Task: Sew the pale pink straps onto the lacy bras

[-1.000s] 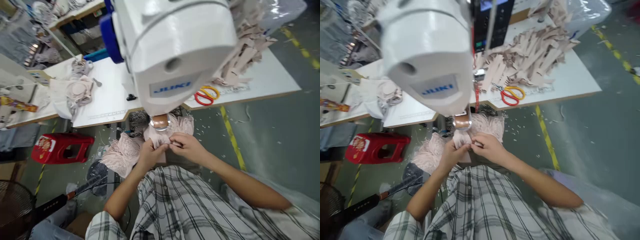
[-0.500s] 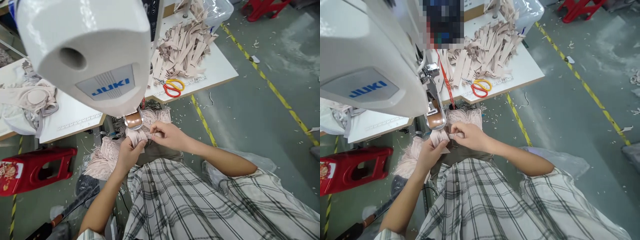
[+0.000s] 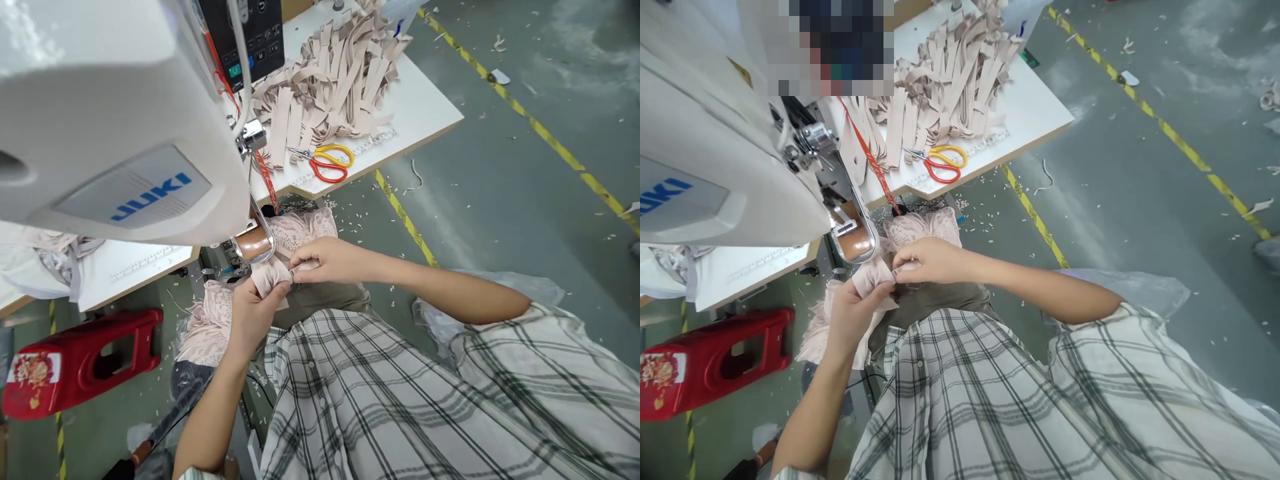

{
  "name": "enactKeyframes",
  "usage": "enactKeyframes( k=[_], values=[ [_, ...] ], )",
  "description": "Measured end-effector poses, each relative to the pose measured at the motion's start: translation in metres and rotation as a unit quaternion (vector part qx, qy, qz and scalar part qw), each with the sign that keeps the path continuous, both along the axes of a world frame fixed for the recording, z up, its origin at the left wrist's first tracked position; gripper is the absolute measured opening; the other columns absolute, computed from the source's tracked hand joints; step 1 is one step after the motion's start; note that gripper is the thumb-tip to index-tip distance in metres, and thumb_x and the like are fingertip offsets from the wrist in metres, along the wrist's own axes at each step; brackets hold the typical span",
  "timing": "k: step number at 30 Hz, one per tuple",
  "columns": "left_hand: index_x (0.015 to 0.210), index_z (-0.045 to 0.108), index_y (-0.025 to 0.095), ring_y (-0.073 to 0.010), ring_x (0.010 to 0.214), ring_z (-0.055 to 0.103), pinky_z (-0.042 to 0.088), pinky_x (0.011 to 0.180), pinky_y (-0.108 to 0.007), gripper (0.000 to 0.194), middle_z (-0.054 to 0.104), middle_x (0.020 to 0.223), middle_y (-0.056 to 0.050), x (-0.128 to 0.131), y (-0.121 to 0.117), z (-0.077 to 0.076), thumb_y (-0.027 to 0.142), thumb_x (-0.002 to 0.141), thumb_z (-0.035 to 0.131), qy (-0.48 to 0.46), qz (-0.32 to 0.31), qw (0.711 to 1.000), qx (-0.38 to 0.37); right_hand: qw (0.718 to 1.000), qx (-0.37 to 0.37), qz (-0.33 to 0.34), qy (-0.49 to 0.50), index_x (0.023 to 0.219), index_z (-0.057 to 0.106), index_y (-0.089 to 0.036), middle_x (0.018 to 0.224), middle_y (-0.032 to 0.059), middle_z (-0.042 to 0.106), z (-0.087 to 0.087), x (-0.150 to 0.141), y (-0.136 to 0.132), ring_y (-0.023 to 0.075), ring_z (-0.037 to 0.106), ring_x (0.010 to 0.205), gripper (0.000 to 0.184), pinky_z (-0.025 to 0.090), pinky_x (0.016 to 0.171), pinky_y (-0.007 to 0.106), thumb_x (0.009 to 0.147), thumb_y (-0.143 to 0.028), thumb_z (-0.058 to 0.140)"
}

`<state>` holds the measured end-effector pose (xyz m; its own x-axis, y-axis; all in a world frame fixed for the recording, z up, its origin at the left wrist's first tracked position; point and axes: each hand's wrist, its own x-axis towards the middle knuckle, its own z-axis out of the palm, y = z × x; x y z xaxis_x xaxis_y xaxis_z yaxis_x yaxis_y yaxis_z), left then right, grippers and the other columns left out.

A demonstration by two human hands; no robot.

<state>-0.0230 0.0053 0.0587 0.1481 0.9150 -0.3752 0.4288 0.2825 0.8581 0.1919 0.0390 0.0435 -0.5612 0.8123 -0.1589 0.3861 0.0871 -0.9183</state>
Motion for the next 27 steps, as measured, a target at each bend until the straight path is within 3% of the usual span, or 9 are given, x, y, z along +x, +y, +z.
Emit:
enactKeyframes(
  k=[4, 7, 9, 13, 19, 21, 23, 25, 27],
  values=[
    [0.075, 0.07, 0.015, -0.0133, 0.065, 0.056, 0.043, 0.06, -0.023, 0.025, 0.067, 0.07, 0.0, 0.002, 0.0, -0.003, 0.039, 0.076, 0.077, -0.029, 0.027, 0.999, -0.019, 0.995, -0.091, 0.002, 0.026, 0.094, 0.074, -0.019, 0.083, 0.0, 0.067, -0.005, 0.001, 0.001, 0.0132, 0.057, 0.074, 0.025, 0.038, 0.067, 0.025, 0.083, -0.04, 0.065],
    [0.072, 0.068, 0.015, -0.0128, 0.064, 0.056, 0.044, 0.06, -0.023, 0.027, 0.067, 0.069, 0.0, 0.003, 0.0, -0.004, 0.039, 0.077, 0.078, -0.067, 0.04, 0.996, -0.033, 0.981, -0.184, -0.032, 0.053, 0.091, 0.073, -0.019, 0.069, -0.0039, 0.057, 0.001, 0.0, -0.004, 0.0092, 0.045, 0.061, 0.024, 0.031, 0.056, 0.024, 0.082, -0.041, 0.065],
    [0.07, 0.067, 0.014, -0.0119, 0.063, 0.055, 0.043, 0.06, -0.022, 0.028, 0.066, 0.067, 0.0, 0.005, -0.001, -0.005, 0.039, 0.077, 0.078, -0.085, 0.061, 0.994, -0.041, 0.976, -0.203, -0.051, 0.067, 0.091, 0.072, -0.019, 0.068, -0.0045, 0.054, 0.006, -0.001, -0.008, 0.0084, 0.042, 0.059, 0.024, 0.029, 0.055, 0.023, 0.082, -0.039, 0.064],
    [0.07, 0.063, 0.014, -0.0101, 0.06, 0.053, 0.043, 0.06, -0.022, 0.026, 0.062, 0.062, 0.002, 0.011, -0.002, -0.008, 0.035, 0.077, 0.078, -0.131, 0.107, 0.985, -0.041, 0.98, -0.174, -0.064, 0.072, 0.089, 0.072, -0.018, 0.068, -0.0039, 0.055, 0.01, -0.006, -0.012, 0.0092, 0.044, 0.062, 0.024, 0.031, 0.057, 0.023, 0.084, -0.04, 0.062],
    [0.08, 0.064, 0.016, -0.0127, 0.061, 0.058, 0.047, 0.062, -0.025, 0.026, 0.064, 0.063, 0.001, 0.011, -0.004, -0.01, 0.037, 0.077, 0.079, -0.164, 0.137, 0.977, -0.026, 0.996, -0.005, -0.087, 0.008, 0.082, 0.071, -0.017, 0.074, -0.0004, 0.063, 0.011, -0.013, -0.009, 0.0119, 0.052, 0.071, 0.019, 0.036, 0.066, 0.024, 0.085, -0.031, 0.06],
    [0.091, 0.067, 0.016, -0.0174, 0.074, 0.065, 0.051, 0.07, -0.028, 0.033, 0.071, 0.08, -0.004, 0.003, -0.008, -0.012, 0.042, 0.075, 0.079, -0.17, 0.127, 0.977, -0.014, 0.998, -0.027, -0.062, 0.02, 0.084, 0.072, -0.017, 0.071, -0.0008, 0.062, 0.016, -0.01, -0.005, 0.0111, 0.051, 0.066, 0.019, 0.035, 0.063, 0.024, 0.082, -0.032, 0.062],
    [0.108, 0.065, 0.019, -0.0238, 0.094, 0.068, 0.054, 0.08, -0.033, 0.056, 0.073, 0.103, -0.009, -0.007, -0.015, -0.017, 0.057, 0.07, 0.079, -0.198, 0.124, 0.972, 0.022, 0.991, -0.109, -0.046, 0.057, 0.089, 0.073, -0.017, 0.069, -0.0016, 0.062, 0.024, -0.005, 0.002, 0.0102, 0.049, 0.06, 0.023, 0.034, 0.057, 0.024, 0.079, -0.037, 0.066],
    [0.13, 0.054, 0.025, -0.0278, 0.105, 0.067, 0.055, 0.084, -0.039, 0.083, 0.07, 0.115, -0.011, -0.012, -0.023, -0.023, 0.081, 0.069, 0.062, -0.245, 0.112, 0.961, 0.061, 0.978, -0.181, -0.042, 0.097, 0.091, 0.073, -0.018, 0.069, -0.0018, 0.063, 0.035, -0.002, 0.01, 0.0097, 0.049, 0.057, 0.027, 0.034, 0.053, 0.023, 0.076, -0.039, 0.068],
    [0.148, 0.032, 0.03, -0.0294, 0.106, 0.068, 0.055, 0.083, -0.045, 0.099, 0.07, 0.118, -0.014, -0.011, -0.031, -0.027, 0.094, 0.073, 0.025, -0.267, 0.082, 0.956, 0.086, 0.968, -0.215, -0.01, 0.127, 0.09, 0.073, -0.019, 0.072, -0.0014, 0.065, 0.049, -0.004, 0.019, 0.0097, 0.051, 0.058, 0.025, 0.035, 0.053, 0.023, 0.073, -0.037, 0.069]
  ],
)
